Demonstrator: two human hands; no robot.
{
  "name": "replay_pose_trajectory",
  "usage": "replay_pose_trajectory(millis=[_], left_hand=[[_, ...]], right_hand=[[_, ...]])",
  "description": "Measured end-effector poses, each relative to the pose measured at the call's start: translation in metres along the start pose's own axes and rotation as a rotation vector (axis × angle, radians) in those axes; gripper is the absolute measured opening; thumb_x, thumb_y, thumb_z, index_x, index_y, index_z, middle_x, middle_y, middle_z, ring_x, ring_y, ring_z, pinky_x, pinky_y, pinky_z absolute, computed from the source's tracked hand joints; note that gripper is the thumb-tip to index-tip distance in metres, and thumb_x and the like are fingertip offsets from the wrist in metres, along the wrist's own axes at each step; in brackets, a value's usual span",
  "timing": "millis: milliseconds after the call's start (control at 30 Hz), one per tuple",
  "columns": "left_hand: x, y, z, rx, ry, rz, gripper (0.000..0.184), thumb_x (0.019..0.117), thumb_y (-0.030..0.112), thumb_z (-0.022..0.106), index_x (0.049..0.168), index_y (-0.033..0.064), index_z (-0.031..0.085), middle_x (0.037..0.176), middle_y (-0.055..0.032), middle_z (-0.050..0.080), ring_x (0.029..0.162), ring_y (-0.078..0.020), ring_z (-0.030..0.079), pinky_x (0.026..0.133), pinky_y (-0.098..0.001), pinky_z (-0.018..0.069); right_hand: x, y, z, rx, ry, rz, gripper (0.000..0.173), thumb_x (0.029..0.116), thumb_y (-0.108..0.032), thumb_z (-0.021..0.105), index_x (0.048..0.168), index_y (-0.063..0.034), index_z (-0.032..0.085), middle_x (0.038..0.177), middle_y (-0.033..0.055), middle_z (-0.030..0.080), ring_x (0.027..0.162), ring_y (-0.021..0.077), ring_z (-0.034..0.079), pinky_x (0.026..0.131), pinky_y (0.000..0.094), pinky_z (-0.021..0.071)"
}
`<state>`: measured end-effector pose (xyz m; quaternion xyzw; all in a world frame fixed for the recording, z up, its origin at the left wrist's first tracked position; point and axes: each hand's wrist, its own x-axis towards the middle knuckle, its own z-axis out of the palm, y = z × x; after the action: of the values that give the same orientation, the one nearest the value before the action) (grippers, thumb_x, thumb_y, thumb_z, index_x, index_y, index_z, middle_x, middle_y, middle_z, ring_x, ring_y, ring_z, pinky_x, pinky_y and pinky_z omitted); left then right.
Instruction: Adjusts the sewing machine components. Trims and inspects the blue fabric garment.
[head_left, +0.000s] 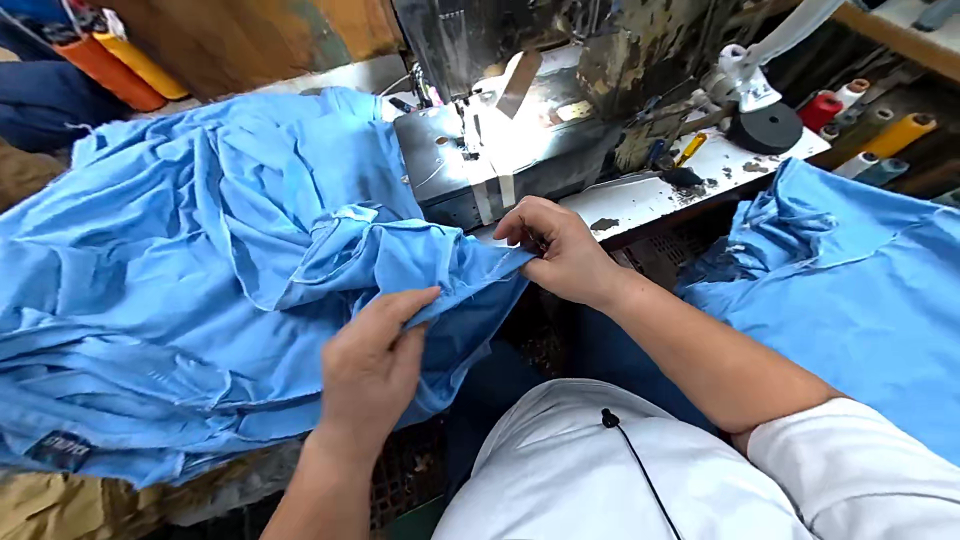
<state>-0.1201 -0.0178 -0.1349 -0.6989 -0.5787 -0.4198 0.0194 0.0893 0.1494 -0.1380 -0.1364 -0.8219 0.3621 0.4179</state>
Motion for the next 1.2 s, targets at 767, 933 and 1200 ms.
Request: replay_pose_trajectory(millis=[767, 933, 1200], left_hand=[[0.039, 0.011, -0.021, -0.574, 0.094, -0.63, 0.015, 0.1057, 0.012, 0.054, 0.097, 0.0137, 0.067, 0.073, 0.0082, 0.066, 0.061, 0.003, 0.062, 0.056, -0.0142, 0.0539], [0.031, 0.007, 0.019, -0.878, -0.148, -0.824, 0.017, 0.1066, 0.016, 0.052, 0.106, 0.0117, 0.068, 0.083, 0.0019, 0.072, 0.073, -0.0041, 0.069, 0.067, -0.0231, 0.0611], [0.026, -0.001, 0.086, -1.002, -0.19, -1.051, 0.019, 0.1045, 0.007, 0.052, 0.102, 0.0032, 0.07, 0.086, -0.0068, 0.073, 0.078, -0.0114, 0.07, 0.074, -0.0299, 0.061]], right_hand=[[0.003, -0.015, -0.001, 0.704, -0.428, 0.552, 0.017, 0.104, -0.011, 0.056, 0.09, -0.0051, 0.063, 0.058, -0.0042, 0.051, 0.045, -0.0022, 0.041, 0.043, 0.0124, 0.0323], [-0.002, 0.014, -0.007, 0.53, -0.298, 0.559, 0.017, 0.1041, -0.016, 0.057, 0.092, -0.0069, 0.063, 0.064, -0.0045, 0.054, 0.047, -0.0007, 0.041, 0.043, 0.0163, 0.0324], [-0.021, 0.05, -0.003, -0.107, 0.015, 0.188, 0.017, 0.0982, -0.014, 0.067, 0.102, -0.0004, 0.075, 0.09, 0.0094, 0.067, 0.081, 0.0159, 0.064, 0.074, 0.0324, 0.055]])
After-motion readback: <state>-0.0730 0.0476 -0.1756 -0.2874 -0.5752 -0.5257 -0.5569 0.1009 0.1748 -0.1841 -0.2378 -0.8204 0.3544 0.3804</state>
